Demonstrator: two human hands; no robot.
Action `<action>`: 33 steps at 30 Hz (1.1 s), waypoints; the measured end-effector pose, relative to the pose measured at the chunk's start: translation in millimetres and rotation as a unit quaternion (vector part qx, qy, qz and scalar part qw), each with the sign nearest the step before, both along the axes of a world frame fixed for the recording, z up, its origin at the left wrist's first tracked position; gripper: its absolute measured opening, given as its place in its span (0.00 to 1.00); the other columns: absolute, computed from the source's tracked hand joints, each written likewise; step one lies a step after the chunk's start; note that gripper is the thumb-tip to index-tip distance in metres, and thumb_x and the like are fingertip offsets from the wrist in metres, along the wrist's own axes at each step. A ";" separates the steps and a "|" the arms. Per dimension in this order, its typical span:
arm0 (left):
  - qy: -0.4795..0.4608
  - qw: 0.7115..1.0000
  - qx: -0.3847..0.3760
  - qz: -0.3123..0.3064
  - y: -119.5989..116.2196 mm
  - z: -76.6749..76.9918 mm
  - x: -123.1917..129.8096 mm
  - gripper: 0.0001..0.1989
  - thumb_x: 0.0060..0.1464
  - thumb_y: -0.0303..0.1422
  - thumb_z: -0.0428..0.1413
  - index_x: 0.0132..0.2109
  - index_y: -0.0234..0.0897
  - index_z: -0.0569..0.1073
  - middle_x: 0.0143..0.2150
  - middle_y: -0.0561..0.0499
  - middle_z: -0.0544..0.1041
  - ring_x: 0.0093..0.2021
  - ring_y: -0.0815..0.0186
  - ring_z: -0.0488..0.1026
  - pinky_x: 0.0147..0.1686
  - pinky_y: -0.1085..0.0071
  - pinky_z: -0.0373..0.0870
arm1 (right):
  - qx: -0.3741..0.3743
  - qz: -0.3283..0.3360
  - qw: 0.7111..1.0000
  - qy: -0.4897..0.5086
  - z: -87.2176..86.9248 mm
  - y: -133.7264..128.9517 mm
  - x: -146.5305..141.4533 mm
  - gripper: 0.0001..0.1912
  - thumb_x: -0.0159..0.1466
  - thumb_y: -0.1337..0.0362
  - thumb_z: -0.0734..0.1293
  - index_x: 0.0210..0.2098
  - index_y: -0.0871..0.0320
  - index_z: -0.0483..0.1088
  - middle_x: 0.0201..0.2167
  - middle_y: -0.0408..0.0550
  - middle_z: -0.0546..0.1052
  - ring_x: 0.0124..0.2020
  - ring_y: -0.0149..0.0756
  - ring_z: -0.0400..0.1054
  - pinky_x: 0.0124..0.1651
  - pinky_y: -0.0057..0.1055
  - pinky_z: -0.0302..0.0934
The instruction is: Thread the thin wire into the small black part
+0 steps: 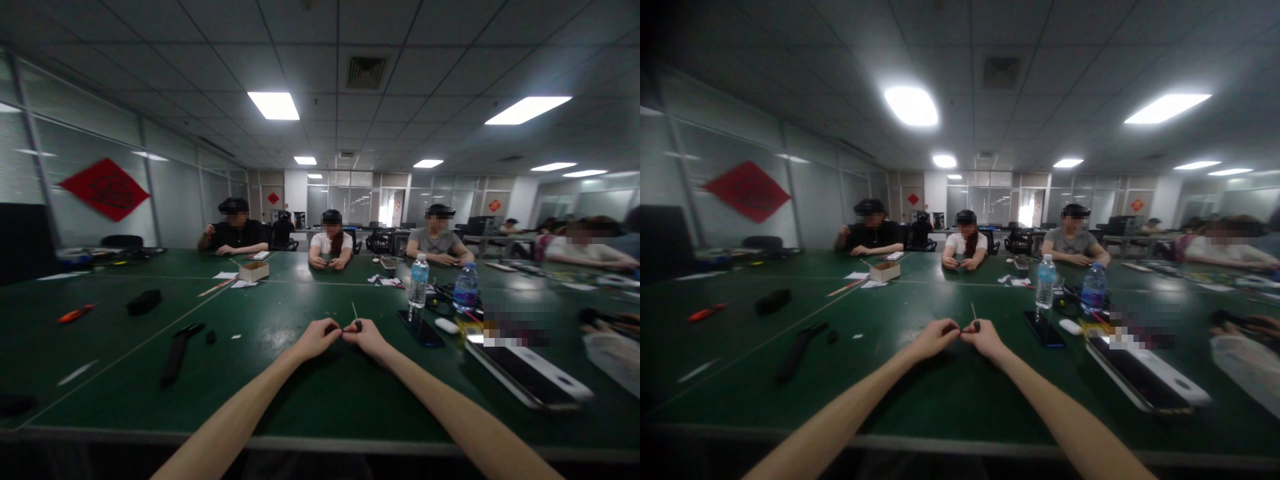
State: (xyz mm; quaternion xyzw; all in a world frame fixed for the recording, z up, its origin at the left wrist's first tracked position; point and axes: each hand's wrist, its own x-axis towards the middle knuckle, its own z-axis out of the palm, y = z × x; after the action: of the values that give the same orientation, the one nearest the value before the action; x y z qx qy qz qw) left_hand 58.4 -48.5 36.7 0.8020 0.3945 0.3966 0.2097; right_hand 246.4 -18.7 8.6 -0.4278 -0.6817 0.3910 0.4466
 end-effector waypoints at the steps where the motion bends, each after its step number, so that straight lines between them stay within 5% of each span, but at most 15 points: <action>1: -0.016 1.000 -0.003 0.003 0.2 0.0 0.1 0.13 0.51 0.40 0.52 0.39 0.36 0.73 0.31 0.49 0.74 0.31 0.64 0.68 0.32 0.72 0.62 | -0.025 0.012 0.999 0.040 -1.4 0.2 -1.3 0.13 0.47 0.63 0.71 0.24 0.60 0.62 0.26 0.44 0.73 0.26 0.31 0.67 0.29 0.28 0.61; 5: -0.065 0.998 -0.026 0.000 2.1 -1.6 1.6 0.14 0.51 0.41 0.51 0.38 0.34 0.72 0.32 0.48 0.73 0.32 0.65 0.68 0.30 0.73 0.62 | -0.102 0.057 0.982 0.147 -3.7 -3.7 -7.3 0.17 0.46 0.63 0.72 0.24 0.58 0.57 0.28 0.45 0.73 0.27 0.32 0.69 0.33 0.31 0.64; 10: -0.120 0.989 -0.088 0.012 10.3 -7.7 1.7 0.15 0.51 0.45 0.51 0.33 0.35 0.67 0.25 0.53 0.69 0.24 0.70 0.65 0.23 0.76 0.59 | -0.108 0.093 0.981 0.130 1.7 -14.0 -12.4 0.19 0.45 0.64 0.72 0.24 0.58 0.56 0.28 0.45 0.73 0.28 0.33 0.70 0.33 0.31 0.65; 16: -0.222 0.952 -0.212 0.014 23.8 -14.1 -4.4 0.18 0.52 0.50 0.46 0.35 0.39 0.61 0.19 0.58 0.64 0.13 0.75 0.57 0.13 0.79 0.49 | 0.020 0.036 0.996 -0.084 12.7 -21.3 -5.8 0.14 0.56 0.55 0.66 0.29 0.58 0.60 0.21 0.42 0.70 0.21 0.31 0.66 0.23 0.25 0.58; 21: -0.307 0.915 -0.262 0.001 23.1 -13.5 -7.2 0.17 0.51 0.48 0.48 0.36 0.38 0.60 0.22 0.59 0.62 0.13 0.78 0.54 0.13 0.81 0.46 | 0.198 -0.031 0.942 -0.270 18.7 -27.5 2.9 0.14 0.56 0.54 0.66 0.30 0.58 0.64 0.23 0.43 0.70 0.24 0.30 0.64 0.26 0.25 0.52; 33: -0.347 0.871 -0.341 -0.073 22.7 -9.6 -12.8 0.15 0.52 0.43 0.45 0.38 0.36 0.64 0.16 0.63 0.50 0.12 0.77 0.45 0.14 0.80 0.40 | 0.258 0.063 0.926 -0.267 30.7 -46.1 -3.8 0.10 0.60 0.64 0.63 0.42 0.55 0.67 0.34 0.47 0.73 0.34 0.35 0.67 0.36 0.28 0.57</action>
State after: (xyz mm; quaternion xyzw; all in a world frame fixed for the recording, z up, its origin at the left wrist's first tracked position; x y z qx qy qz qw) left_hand 45.6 -25.8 27.1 0.5181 0.3477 0.4736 0.6216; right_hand 242.6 -64.8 39.4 -0.3429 -0.8785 0.0999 0.3174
